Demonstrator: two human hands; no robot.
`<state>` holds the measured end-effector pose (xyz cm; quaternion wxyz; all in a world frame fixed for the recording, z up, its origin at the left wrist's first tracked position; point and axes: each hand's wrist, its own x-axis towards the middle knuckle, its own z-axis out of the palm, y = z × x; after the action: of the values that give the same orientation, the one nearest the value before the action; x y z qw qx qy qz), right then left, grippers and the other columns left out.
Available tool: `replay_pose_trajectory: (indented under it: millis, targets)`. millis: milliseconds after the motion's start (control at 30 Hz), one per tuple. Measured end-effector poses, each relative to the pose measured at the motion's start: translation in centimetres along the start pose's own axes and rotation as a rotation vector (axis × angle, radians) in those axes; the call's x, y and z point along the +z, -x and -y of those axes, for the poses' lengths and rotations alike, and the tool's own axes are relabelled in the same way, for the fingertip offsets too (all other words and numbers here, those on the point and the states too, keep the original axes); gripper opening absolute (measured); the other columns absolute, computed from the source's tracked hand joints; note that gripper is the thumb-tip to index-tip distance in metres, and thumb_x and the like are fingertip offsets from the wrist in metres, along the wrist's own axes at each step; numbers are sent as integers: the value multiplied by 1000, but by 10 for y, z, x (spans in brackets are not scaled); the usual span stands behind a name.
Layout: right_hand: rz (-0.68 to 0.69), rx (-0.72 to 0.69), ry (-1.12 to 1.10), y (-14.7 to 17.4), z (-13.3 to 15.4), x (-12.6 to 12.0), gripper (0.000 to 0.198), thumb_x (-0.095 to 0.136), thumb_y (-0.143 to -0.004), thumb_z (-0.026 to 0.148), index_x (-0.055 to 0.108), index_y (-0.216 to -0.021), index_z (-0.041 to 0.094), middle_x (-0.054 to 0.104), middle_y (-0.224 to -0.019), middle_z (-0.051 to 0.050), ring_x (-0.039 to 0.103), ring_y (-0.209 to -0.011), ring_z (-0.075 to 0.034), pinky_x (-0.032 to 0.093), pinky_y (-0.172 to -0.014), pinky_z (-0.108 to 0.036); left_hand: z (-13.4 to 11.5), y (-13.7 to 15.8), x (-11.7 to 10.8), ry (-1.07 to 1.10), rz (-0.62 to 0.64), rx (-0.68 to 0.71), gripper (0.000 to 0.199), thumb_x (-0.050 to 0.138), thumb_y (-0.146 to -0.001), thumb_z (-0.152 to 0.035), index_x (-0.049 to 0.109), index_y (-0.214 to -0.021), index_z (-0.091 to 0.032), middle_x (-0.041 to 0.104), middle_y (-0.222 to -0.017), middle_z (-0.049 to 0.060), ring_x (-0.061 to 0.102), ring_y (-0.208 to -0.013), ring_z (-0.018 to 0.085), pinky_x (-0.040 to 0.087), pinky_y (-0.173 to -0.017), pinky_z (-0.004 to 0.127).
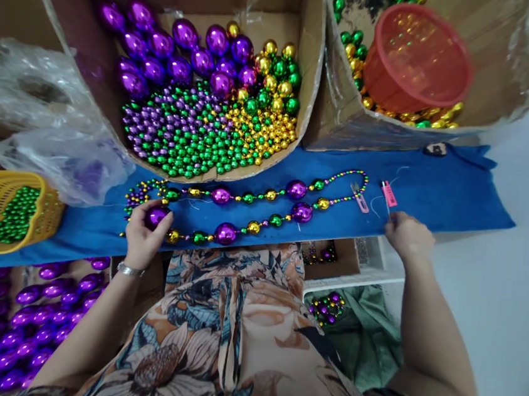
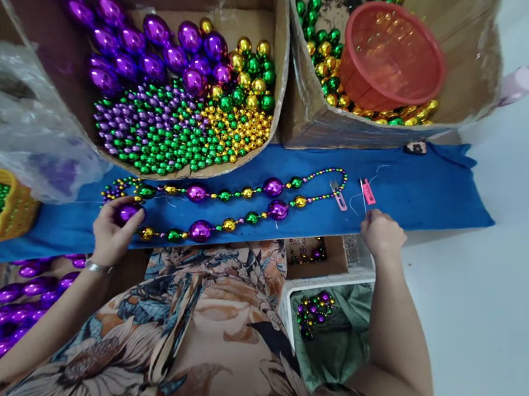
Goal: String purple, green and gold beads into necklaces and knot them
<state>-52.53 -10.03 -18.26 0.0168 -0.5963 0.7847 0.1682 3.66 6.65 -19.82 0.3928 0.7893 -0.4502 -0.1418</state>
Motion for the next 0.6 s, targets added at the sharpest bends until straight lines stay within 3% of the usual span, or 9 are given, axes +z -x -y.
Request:
replay_pose_trajectory:
  millis: [133, 300, 367, 433, 533, 600]
  targets:
    - [27, 111, -71, -5, 8, 8, 41, 47, -91, 32, 59, -129, 25, 65, -120, -18, 65, -102, -32, 48, -77, -42, 2, -3, 0, -189, 55, 271, 48, 68, -80, -43, 61, -119, -15, 64, -114, 14, 60, -110, 29, 47, -99, 45]
    - [-88, 71, -196, 2, 14, 6, 40, 44, -91, 28, 61, -127, 20, 67, -116, -16, 66, -103, -29, 51, -86, -41, -4, -5, 6, -292, 17, 532, 51, 72, -80, -32, 59, -127, -19, 55, -132, 20, 51, -126, 37, 42, -104, 55]
    - [-195, -116, -352, 16, 22, 2, 38, 44, -92, 27, 62, -124, 16, 68, -112, -15, 65, -101, -25, 50, -89, -37, -22, -3, 15, -264, -32, 674, 50, 74, -78, -24, 61, -126, -21, 55, -132, 19, 49, -129, 39, 41, -106, 57]
    - [-261, -423, -516, 38, 39, -5, 34, 44, -95, 29, 65, -118, 16, 70, -105, -12, 65, -98, -20, 50, -89, -33, -53, 2, 30, -169, -34, 852, 52, 73, -77, -17, 60, -127, -22, 61, -124, 16, 55, -123, 35, 47, -101, 53]
    - [-248, -846, -642, 79, 73, -19, 30, 43, -98, 32, 68, -111, 20, 69, -94, -7, 64, -85, -16, 51, -79, -28, -112, 14, 64, -44, 166, 1076, 54, 70, -80, -12, 55, -131, -21, 66, -116, 12, 60, -117, 29, 52, -96, 45]
    - [-241, -1020, -667, 104, 95, -31, 29, 43, -98, 30, 68, -108, 20, 69, -92, -7, 63, -82, -15, 51, -75, -27, -145, 22, 89, -112, 273, 1253, 49, 66, -85, -16, 53, -132, -18, 65, -123, 13, 57, -122, 31, 46, -104, 53]
